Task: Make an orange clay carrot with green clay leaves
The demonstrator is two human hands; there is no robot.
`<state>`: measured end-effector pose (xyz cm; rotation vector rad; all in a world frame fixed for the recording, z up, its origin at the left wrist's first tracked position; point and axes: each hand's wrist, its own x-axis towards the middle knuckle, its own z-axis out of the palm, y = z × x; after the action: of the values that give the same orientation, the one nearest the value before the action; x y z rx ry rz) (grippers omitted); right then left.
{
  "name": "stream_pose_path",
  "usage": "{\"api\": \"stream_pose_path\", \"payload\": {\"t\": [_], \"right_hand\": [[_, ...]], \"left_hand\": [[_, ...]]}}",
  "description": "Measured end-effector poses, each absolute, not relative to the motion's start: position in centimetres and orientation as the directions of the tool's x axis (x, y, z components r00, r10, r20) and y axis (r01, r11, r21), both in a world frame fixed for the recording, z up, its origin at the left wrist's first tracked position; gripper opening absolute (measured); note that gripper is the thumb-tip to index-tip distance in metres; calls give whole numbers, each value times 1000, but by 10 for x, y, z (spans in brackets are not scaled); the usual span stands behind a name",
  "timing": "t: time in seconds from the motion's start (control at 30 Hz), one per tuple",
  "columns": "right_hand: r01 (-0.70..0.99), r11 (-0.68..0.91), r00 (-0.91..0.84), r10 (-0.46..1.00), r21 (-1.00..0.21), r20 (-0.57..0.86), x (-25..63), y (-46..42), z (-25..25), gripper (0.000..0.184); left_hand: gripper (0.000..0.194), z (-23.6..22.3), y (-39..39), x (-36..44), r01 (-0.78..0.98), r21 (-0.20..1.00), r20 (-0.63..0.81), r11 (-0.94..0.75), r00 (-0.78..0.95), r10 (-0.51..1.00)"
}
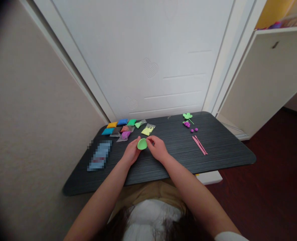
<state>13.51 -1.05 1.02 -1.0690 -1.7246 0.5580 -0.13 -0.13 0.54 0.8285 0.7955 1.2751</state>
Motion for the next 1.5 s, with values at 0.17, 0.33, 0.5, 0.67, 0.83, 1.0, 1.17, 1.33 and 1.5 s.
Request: {"api": "stream_pose_path", "payload": {"t": [0.17,0.33,0.5,0.67,0.83,1.0,1.17,1.33,1.5], "right_hand": [[387,500,-125,861,-775,493,135,-11,11,21],[372,496,-122,864,-784,489,135,-11,11,21],[367,492,-117,866,-789,486,136,-10,11,19],[352,484,-109,871,-801,478,137,-10,11,19],[356,479,-105,873,-802,475,136,-11,11,20],[364,471,-104,878,-804,468,137,-12,14,20],[366,469,-104,879,-803,466,137,-13,14,20],[360,474,-100,876,-803,472,137,-10,11,21],[330,467,-107,882,-820,459,137,-9,9,23]], "left_hand": [[26,4,-1,-1,-488,866,-52,106,122,991],[26,4,0,-2,-495,863,-50,103,121,991],[26,4,0,-2,-485,868,-58,107,115,992],[27,5,-1,-1,-481,869,-69,113,108,992],[26,5,-1,-2,-490,864,-68,115,112,991],[27,8,-2,-2,-490,864,-76,119,107,991],[29,9,-3,-1,-479,869,-86,122,96,992],[31,7,-1,-1,-482,869,-73,112,98,992],[29,7,-2,-1,-492,864,-65,105,97,993]]}}
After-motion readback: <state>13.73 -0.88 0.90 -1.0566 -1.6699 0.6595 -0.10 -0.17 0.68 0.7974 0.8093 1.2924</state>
